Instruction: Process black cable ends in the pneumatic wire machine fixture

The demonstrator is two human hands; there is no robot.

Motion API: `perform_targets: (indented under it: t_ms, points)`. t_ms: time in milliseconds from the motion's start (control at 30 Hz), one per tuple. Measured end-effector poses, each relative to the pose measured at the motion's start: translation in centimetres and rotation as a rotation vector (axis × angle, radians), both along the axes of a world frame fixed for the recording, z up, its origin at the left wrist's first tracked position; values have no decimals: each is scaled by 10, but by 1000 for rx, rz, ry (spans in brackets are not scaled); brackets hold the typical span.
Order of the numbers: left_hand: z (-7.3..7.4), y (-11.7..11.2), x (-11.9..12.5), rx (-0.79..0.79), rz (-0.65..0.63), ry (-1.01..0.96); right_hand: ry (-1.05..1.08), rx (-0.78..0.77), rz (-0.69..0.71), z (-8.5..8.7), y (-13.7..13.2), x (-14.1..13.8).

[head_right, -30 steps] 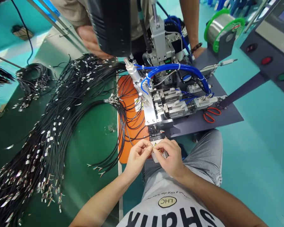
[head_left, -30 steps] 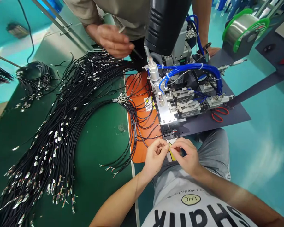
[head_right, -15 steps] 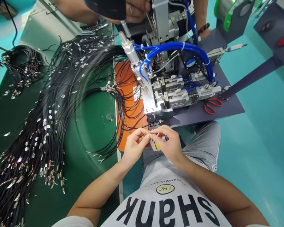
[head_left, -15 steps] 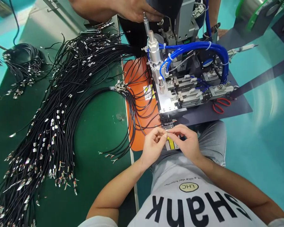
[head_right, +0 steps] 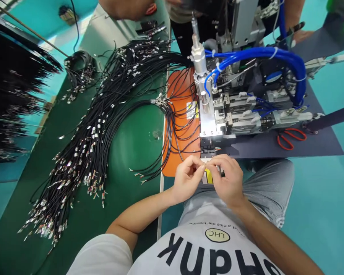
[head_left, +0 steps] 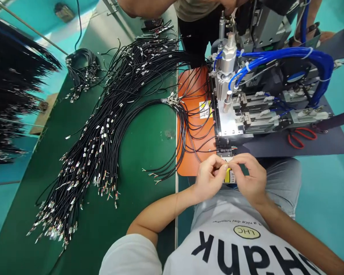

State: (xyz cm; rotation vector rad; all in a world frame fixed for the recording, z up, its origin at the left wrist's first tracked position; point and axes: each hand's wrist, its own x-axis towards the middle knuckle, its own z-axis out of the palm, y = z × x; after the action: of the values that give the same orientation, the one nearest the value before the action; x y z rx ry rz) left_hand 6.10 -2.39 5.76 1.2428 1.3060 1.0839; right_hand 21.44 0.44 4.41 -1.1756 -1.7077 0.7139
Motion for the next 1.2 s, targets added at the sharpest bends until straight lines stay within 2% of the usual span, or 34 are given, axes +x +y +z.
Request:
perform_targets:
  t_ms: [100,200,333,433,500,567,667,733,833,1033,1133,1200]
  points:
    - [-3,-4,-2,215,-57,228,104,-126,-28,5,-8,-6]
    - [-4,-2,-5,293,-122,306,116,-153,-46,3,-13,-5]
    - [2,3,-10,206,-225,265,103,-193,-28,-4,-20,4]
    - [6,3,-18,130,-268,291,73,-251,76,-7,-23,12]
    - [7,2,-25,116,-321,317,51,-287,123,-11,-17,18]
    - [7,2,-31,119,-353,328,64,-335,75,-17,-3,26]
    - [5,7,-37,136,-333,336,184,-477,-70,-33,28,37]
    - [2,14,-39,177,-274,383,261,-603,-57,-45,48,40]
    - [-10,24,-41,267,-177,574,321,-720,-1,-56,64,37]
    - [-33,21,-39,321,-272,1025,366,-775,21,-58,65,26]
    - [-33,14,-33,293,-249,1109,386,-825,31,-58,64,27]
    - [-29,10,-33,273,-249,1087,378,-848,35,-61,64,29]
